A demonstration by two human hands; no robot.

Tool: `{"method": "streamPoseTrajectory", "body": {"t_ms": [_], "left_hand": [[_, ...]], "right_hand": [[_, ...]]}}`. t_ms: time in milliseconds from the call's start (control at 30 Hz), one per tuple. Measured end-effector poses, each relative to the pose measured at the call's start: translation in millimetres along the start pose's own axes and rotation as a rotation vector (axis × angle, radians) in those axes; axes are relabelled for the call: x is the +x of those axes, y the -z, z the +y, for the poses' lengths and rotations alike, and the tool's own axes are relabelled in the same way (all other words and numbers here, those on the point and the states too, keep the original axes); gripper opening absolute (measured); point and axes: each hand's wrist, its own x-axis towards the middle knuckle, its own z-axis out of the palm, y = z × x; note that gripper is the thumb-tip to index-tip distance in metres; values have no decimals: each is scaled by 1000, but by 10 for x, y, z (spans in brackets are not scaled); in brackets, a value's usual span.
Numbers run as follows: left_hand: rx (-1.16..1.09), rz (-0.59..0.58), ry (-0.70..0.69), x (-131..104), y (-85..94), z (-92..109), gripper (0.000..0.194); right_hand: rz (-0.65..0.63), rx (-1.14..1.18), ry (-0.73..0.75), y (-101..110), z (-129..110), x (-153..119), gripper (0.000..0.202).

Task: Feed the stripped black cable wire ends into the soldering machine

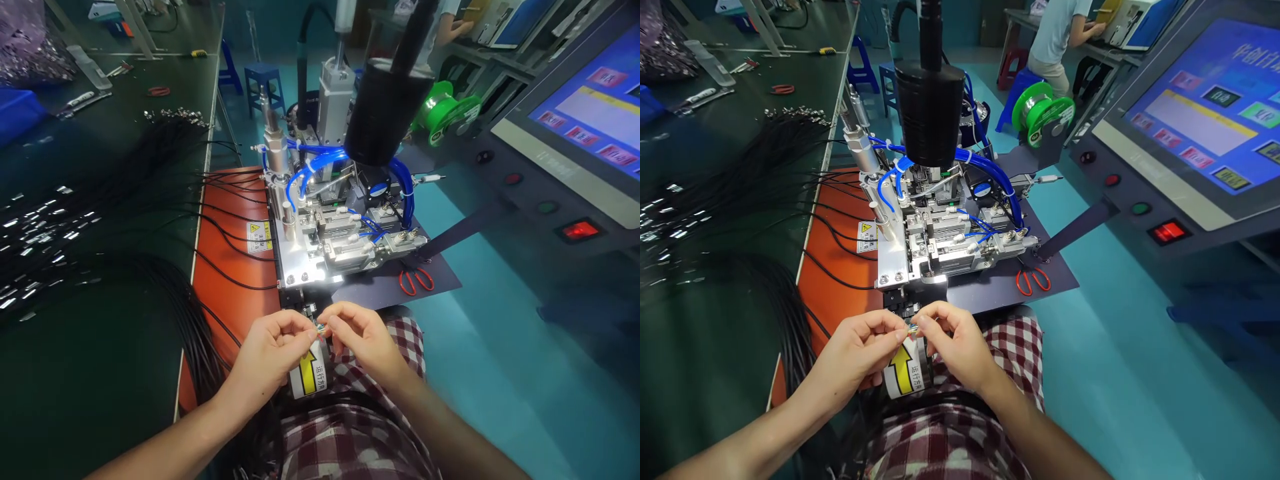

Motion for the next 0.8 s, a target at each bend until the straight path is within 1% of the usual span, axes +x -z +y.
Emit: {"method": "streamPoseTrajectory", "body": {"t_ms": [67, 133, 233, 333, 400, 433, 467, 533, 700, 767, 800], "left_hand": [[-3, 7, 12, 12, -3, 1, 19], [2, 15, 19, 18, -2, -2, 19], [4, 9, 22, 17, 5, -15, 20], [-22, -4, 3, 13, 12, -31, 19], [-44, 6, -27, 10, 13, -37, 15], [-50, 8, -43, 10, 14, -40, 14], [-52, 6, -59, 13, 15, -43, 14], [-49, -14, -79, 25, 20, -48, 14], [-24, -115, -26, 84, 76, -31, 14], [31, -134, -48, 95, 122, -4, 11], [94, -121, -90, 98, 151, 9, 10]], "right_hand": [[50, -46, -5, -46, 7, -34, 13], [110, -129, 31, -84, -1, -56, 10], [170, -338, 174, -115, -28, -71, 12], [178, -558, 356, -120, -50, -77, 13], [184, -654, 433, -120, -50, -77, 13], [186, -678, 448, -120, -43, -75, 13], [188, -683, 445, -121, -33, -70, 13], [179, -629, 379, -122, -1, -54, 15], [64, -277, 71, -101, 83, -6, 21], [45, -217, 20, -74, 87, 10, 21], [49, -215, 11, -56, 84, 21, 21]]}}
